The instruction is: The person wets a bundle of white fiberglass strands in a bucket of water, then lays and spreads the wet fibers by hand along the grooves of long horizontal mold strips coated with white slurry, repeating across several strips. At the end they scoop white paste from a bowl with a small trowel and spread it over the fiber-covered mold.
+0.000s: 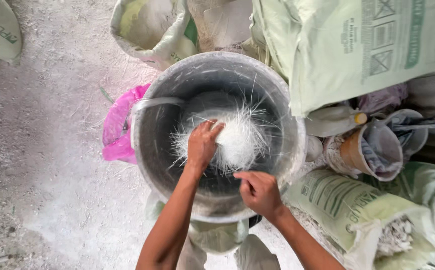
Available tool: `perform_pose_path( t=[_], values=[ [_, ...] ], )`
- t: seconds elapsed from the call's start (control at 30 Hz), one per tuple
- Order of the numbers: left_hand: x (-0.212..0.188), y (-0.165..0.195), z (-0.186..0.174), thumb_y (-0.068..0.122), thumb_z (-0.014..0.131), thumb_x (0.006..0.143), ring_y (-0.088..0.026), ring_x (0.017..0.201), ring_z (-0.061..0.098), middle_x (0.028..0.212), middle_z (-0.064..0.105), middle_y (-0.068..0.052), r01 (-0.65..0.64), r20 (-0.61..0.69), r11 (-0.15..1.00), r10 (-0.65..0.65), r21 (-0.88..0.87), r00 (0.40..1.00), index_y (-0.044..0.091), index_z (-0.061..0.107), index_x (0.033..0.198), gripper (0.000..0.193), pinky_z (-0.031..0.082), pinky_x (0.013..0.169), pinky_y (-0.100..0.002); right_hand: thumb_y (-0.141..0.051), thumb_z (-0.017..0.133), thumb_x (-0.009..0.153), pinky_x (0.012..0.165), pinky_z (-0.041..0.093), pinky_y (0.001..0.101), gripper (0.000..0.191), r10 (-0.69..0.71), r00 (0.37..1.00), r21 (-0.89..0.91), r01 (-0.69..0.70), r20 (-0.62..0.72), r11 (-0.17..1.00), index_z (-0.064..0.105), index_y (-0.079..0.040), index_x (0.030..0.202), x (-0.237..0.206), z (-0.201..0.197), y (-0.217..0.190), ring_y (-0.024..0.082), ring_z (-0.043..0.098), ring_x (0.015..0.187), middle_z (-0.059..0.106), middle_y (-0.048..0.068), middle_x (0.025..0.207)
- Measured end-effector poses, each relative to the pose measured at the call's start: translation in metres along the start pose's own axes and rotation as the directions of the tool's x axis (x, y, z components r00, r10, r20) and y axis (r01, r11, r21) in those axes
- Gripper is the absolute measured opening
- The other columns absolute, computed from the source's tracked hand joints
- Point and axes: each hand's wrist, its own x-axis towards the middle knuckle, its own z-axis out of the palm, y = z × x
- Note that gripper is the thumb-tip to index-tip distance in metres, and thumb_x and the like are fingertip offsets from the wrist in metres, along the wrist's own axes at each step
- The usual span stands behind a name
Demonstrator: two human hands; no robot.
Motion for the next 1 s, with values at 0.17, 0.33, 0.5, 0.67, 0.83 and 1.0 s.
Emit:
perform_pose_path(
  t=[0.17, 0.33, 0.5, 0.67, 0.83, 1.0],
  values=[
    [-0.009, 0.022, -0.027, 0.007, 0.063, 0.087, -0.034, 0.11, 0.069, 0.123, 0.071, -0.014, -0.057, -0.058, 0.995, 0.052, -0.08, 0.997, 0.013, 0.074, 0.114, 0.03, 0.055, 0.093, -0.044, -0.02, 0.072, 0.081, 0.091, 0.05, 0.0487, 0.061, -0.118, 0.974, -0.226, 0.161, 0.193, 0.961, 0.051, -0.009, 0.137, 0.054, -0.008, -0.064, 0.032, 0.058, 0.11, 0.059, 0.018, 0.118],
    [0.005, 0.051, -0.072, 0.008, 0.069, 0.091, -0.03, 0.112, 0.07, 0.116, 0.072, -0.01, -0.154, -0.006, 0.987, 0.154, 0.045, 0.988, 0.009, 0.072, 0.112, 0.021, 0.059, 0.095, -0.041, -0.032, 0.089, 0.067, 0.118, 0.027, 0.0582, 0.113, 0.043, 0.903, -0.377, 0.135, 0.428, 0.916, 0.023, -0.007, 0.155, 0.114, -0.031, -0.088, 0.04, 0.033, 0.149, 0.033, 0.025, 0.16],
    [0.02, 0.098, -0.151, -0.001, 0.072, 0.063, -0.032, 0.1, 0.07, 0.114, 0.073, -0.008, -0.331, -0.186, 0.922, 0.296, -0.201, 0.937, 0.01, 0.075, 0.106, 0.045, 0.058, 0.084, -0.042, -0.037, 0.089, 0.076, 0.13, 0.031, 0.0482, 0.106, 0.179, 0.907, -0.235, -0.092, 0.381, 0.968, 0.028, -0.017, 0.16, 0.115, -0.069, -0.082, 0.024, 0.052, 0.139, 0.052, 0.008, 0.151],
    [0.026, 0.152, -0.198, -0.009, 0.07, 0.061, -0.028, 0.099, 0.072, 0.111, 0.074, -0.006, -0.42, -0.362, 0.748, 0.255, -0.513, 0.896, 0.007, 0.073, 0.099, 0.041, 0.059, 0.086, -0.037, -0.029, 0.092, 0.066, 0.112, 0.039, 0.0507, 0.108, -0.064, 0.989, -0.115, 0.079, 0.136, 0.99, 0.029, -0.006, 0.152, 0.089, -0.094, -0.082, 0.037, 0.049, 0.133, 0.05, 0.017, 0.144],
    [0.026, 0.189, -0.212, -0.015, 0.07, 0.067, -0.025, 0.103, 0.075, 0.112, 0.073, -0.006, -0.447, -0.424, 0.458, 0.159, -0.768, 0.892, 0.008, 0.071, 0.095, 0.037, 0.06, 0.09, -0.034, -0.015, 0.092, 0.066, 0.109, 0.045, 0.0433, 0.095, -0.099, 0.995, 0.136, 0.098, 0.001, 0.986, 0.04, -0.007, 0.145, 0.071, -0.097, -0.081, 0.032, 0.055, 0.13, 0.053, 0.016, 0.137],
    [0.018, 0.204, -0.262, -0.006, 0.081, 0.075, -0.031, 0.131, 0.055, 0.145, 0.049, -0.016, -0.325, -0.246, 0.702, 0.215, -0.634, 0.945, 0.015, 0.055, 0.138, 0.071, 0.05, 0.111, -0.041, -0.002, 0.088, 0.076, 0.099, 0.059, 0.0354, 0.069, 0.12, 0.985, 0.26, -0.085, -0.125, 0.962, 0.056, -0.005, 0.137, 0.07, -0.095, -0.074, 0.022, 0.072, 0.114, 0.072, 0.012, 0.124]
  ],
)
